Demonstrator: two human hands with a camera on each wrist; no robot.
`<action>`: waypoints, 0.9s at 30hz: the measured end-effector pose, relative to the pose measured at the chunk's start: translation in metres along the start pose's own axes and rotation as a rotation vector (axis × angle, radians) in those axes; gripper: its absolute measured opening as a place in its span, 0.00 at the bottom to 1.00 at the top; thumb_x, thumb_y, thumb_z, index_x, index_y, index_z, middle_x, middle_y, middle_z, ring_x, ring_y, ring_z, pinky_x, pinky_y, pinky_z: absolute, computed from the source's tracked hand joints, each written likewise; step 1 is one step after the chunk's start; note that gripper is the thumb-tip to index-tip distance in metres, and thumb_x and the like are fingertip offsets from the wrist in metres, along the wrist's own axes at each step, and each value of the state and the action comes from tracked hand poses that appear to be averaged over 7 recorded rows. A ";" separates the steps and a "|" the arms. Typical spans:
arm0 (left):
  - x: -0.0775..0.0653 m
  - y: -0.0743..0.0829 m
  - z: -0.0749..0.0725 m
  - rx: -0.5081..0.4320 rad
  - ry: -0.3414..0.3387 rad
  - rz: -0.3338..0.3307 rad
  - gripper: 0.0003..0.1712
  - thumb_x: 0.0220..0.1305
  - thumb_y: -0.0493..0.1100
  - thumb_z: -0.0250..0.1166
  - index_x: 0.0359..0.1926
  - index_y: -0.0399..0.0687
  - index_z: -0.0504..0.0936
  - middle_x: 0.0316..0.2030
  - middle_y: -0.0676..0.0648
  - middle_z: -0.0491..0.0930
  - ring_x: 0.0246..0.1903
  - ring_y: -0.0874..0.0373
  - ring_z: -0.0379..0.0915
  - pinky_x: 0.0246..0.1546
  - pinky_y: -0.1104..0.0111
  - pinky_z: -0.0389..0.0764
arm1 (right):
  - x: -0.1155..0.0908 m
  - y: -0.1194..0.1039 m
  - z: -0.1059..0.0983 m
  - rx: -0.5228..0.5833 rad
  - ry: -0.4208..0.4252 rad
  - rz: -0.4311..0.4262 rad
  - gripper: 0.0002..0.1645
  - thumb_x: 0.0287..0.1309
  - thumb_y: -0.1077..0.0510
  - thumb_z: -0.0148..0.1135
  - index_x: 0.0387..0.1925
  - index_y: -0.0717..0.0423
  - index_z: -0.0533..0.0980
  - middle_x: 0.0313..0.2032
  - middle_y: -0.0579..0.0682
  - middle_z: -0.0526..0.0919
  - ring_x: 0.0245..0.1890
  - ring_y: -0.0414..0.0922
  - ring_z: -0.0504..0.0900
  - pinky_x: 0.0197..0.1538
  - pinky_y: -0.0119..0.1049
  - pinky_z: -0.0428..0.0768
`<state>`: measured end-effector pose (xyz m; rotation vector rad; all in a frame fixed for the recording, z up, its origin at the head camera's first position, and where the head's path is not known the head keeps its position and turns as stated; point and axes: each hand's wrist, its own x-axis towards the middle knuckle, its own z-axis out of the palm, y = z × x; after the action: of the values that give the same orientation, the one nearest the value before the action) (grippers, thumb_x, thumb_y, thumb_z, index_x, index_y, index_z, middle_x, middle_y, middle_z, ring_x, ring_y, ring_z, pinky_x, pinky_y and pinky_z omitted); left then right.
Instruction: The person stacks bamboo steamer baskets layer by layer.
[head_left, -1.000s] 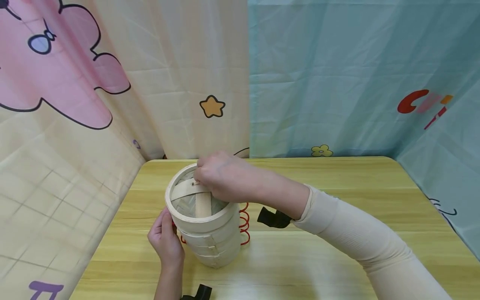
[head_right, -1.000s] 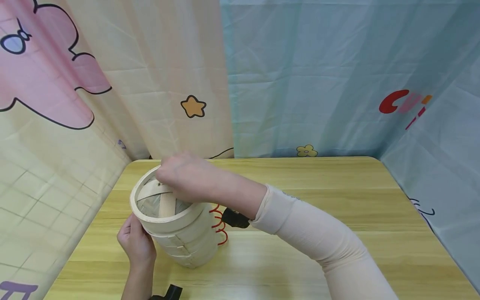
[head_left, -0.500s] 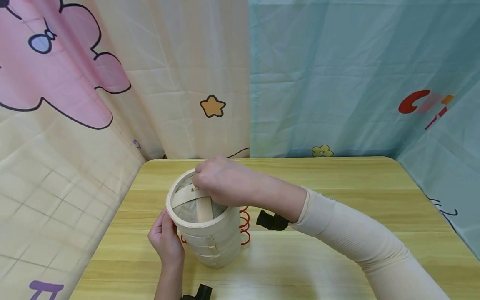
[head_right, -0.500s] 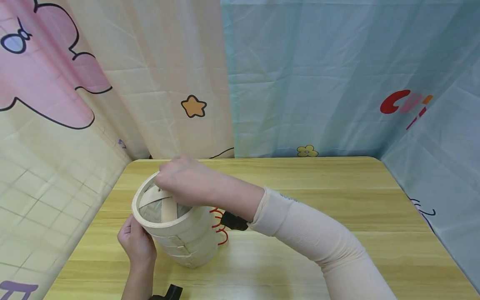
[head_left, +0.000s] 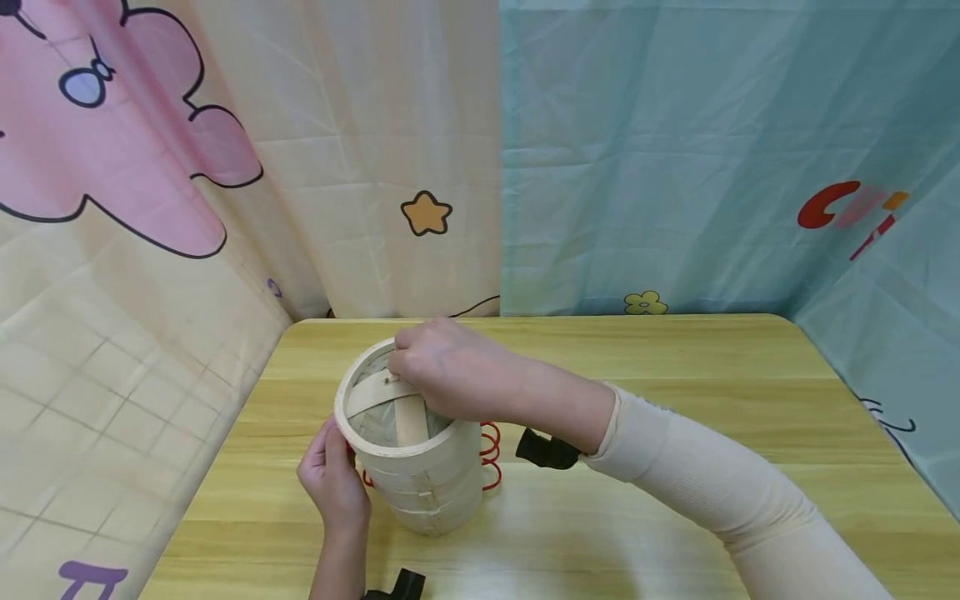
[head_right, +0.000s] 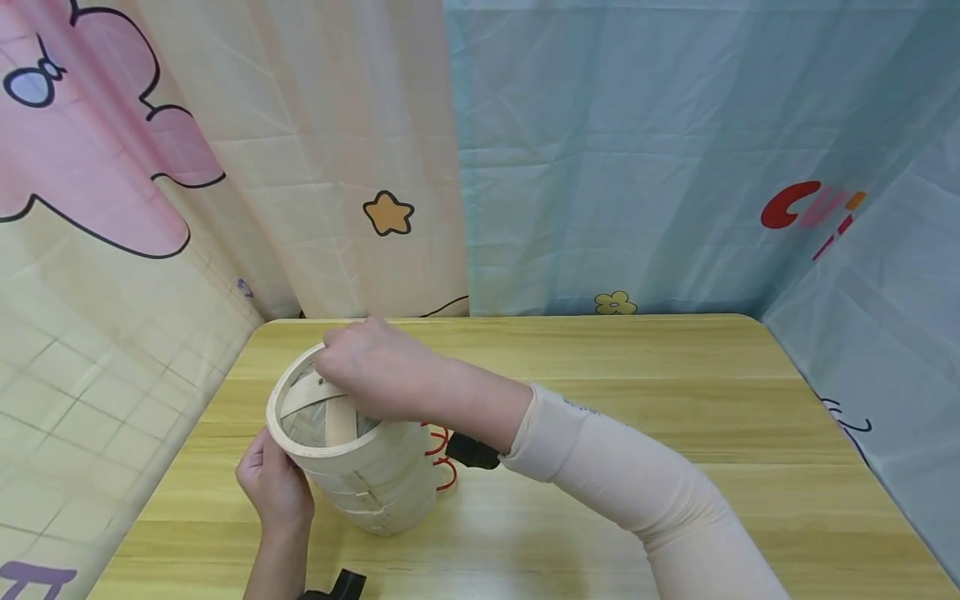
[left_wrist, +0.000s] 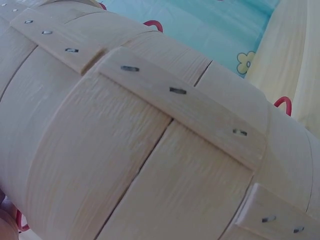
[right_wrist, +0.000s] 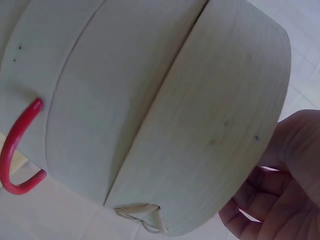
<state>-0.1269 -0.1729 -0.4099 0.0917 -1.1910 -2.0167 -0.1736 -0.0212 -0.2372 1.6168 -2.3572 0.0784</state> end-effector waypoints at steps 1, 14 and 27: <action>0.000 0.000 0.000 0.004 0.003 -0.001 0.12 0.62 0.29 0.52 0.35 0.32 0.84 0.27 0.47 0.82 0.24 0.64 0.74 0.27 0.77 0.78 | -0.001 0.000 0.001 0.007 0.012 0.001 0.16 0.49 0.74 0.48 0.21 0.54 0.77 0.22 0.46 0.73 0.21 0.43 0.72 0.28 0.35 0.73; 0.001 -0.002 -0.001 0.031 0.015 -0.019 0.11 0.63 0.30 0.54 0.37 0.32 0.84 0.29 0.47 0.82 0.25 0.64 0.75 0.29 0.77 0.78 | -0.003 0.001 0.008 0.035 0.068 0.013 0.13 0.54 0.71 0.51 0.26 0.56 0.79 0.23 0.46 0.74 0.22 0.42 0.72 0.29 0.35 0.73; 0.002 -0.003 -0.002 -0.072 0.001 -0.006 0.14 0.66 0.31 0.49 0.33 0.34 0.83 0.22 0.48 0.78 0.20 0.64 0.72 0.24 0.77 0.77 | -0.043 0.016 0.014 0.298 0.288 0.052 0.09 0.57 0.64 0.60 0.40 0.62 0.78 0.38 0.51 0.77 0.39 0.43 0.75 0.45 0.28 0.74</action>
<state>-0.1290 -0.1750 -0.4128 0.0608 -1.1175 -2.0618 -0.1767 0.0207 -0.2598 1.5444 -2.2402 0.6553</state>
